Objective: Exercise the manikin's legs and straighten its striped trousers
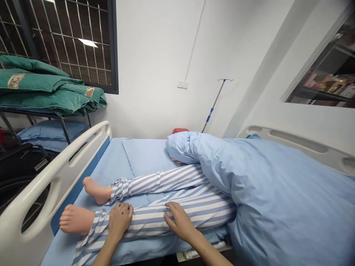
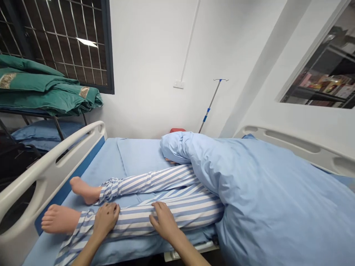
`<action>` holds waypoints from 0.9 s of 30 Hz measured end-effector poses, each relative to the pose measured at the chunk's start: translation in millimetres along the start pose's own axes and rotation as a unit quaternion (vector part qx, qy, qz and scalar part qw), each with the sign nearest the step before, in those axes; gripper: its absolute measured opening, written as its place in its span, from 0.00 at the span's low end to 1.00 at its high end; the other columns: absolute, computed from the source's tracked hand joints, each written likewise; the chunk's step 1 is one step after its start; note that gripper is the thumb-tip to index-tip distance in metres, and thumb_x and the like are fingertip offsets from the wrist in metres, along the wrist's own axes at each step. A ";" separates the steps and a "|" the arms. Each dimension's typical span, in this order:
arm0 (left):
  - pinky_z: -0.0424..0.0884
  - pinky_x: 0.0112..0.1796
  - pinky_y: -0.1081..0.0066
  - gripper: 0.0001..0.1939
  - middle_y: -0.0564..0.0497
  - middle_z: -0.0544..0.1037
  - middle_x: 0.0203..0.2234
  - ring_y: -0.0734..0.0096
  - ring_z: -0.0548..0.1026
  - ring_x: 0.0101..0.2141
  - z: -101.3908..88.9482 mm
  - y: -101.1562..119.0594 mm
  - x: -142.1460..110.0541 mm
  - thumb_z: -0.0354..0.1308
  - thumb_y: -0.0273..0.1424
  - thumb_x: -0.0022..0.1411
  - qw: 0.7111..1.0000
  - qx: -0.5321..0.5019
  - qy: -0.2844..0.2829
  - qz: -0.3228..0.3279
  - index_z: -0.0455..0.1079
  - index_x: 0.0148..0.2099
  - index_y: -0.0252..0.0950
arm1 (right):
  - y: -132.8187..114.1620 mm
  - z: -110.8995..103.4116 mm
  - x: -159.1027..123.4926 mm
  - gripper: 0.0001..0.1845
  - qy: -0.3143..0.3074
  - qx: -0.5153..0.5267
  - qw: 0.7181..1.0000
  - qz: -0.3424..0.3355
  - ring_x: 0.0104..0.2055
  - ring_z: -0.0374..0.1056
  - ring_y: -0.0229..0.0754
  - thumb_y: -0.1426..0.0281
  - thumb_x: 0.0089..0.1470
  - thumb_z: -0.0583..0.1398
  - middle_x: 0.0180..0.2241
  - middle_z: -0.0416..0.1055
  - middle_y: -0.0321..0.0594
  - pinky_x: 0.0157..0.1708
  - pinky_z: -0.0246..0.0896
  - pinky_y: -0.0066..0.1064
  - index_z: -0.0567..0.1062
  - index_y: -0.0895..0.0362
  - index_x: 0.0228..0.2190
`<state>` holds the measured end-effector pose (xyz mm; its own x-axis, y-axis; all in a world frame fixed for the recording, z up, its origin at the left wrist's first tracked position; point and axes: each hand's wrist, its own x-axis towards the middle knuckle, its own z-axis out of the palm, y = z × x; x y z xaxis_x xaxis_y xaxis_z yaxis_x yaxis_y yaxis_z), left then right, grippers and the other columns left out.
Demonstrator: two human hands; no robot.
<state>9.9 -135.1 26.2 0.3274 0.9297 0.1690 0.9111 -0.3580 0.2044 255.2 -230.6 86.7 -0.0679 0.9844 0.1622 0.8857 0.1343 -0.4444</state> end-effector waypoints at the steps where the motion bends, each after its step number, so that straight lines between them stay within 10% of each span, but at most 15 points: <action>1: 0.63 0.39 0.61 0.18 0.40 0.77 0.34 0.54 0.70 0.40 0.3 0.4 1.8 0.41 0.28 0.59 1.000 -0.005 -0.009 -0.010 0.74 0.38 0.36 | 6.3 -8.1 -8.4 0.18 -0.007 -0.007 1.000 0.001 0.50 0.61 0.44 0.70 0.52 0.53 0.46 0.67 0.45 0.51 0.55 0.35 0.68 0.57 0.46; 7: 0.63 0.37 0.65 0.17 0.42 0.77 0.34 0.57 0.72 0.39 -5.0 -4.3 4.8 0.42 0.28 0.58 0.997 -0.023 -0.061 -0.051 0.73 0.40 0.37 | 10.8 -30.3 3.1 0.17 -0.014 -0.007 1.000 0.008 0.50 0.61 0.46 0.69 0.53 0.52 0.46 0.67 0.45 0.50 0.55 0.36 0.68 0.57 0.46; 12: 0.62 0.37 0.65 0.18 0.42 0.77 0.34 0.57 0.73 0.38 3.8 -4.2 4.4 0.40 0.31 0.60 0.996 -0.022 -0.058 -0.063 0.71 0.39 0.36 | -20.3 21.6 57.8 0.11 0.013 0.091 0.996 0.005 0.44 0.65 0.42 0.70 0.53 0.53 0.39 0.71 0.42 0.45 0.58 0.31 0.70 0.58 0.38; 18: 0.63 0.39 0.69 0.16 0.50 0.76 0.29 0.68 0.72 0.35 -15.3 -15.3 37.4 0.40 0.36 0.61 0.962 -0.250 0.013 -0.111 0.67 0.31 0.38 | -49.3 93.8 98.1 0.09 -0.008 0.115 0.993 -0.002 0.33 0.67 0.39 0.70 0.55 0.51 0.28 0.71 0.39 0.33 0.57 0.28 0.69 0.57 0.29; 23: 0.65 0.38 0.72 0.17 0.51 0.75 0.29 0.70 0.71 0.35 -17.1 -19.4 103.0 0.39 0.38 0.61 0.916 -0.374 0.089 -0.114 0.66 0.33 0.37 | -51.7 112.3 94.6 0.09 -0.036 0.004 0.999 -0.001 0.33 0.68 0.44 0.66 0.54 0.53 0.30 0.72 0.42 0.31 0.54 0.30 0.70 0.57 0.32; 27: 0.64 0.41 0.70 0.16 0.48 0.74 0.31 0.67 0.70 0.37 13.6 -29.8 129.3 0.39 0.35 0.61 0.961 -0.221 0.108 -0.126 0.67 0.33 0.36 | -48.0 114.0 90.7 0.07 -0.029 0.009 0.999 0.016 0.32 0.68 0.43 0.66 0.54 0.53 0.30 0.72 0.39 0.30 0.52 0.29 0.69 0.55 0.30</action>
<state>28.5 -3.0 28.8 0.0078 0.9692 0.2463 0.7435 -0.1703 0.6467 154.2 -134.8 22.4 -0.0665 0.9931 0.0962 0.8791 0.1039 -0.4651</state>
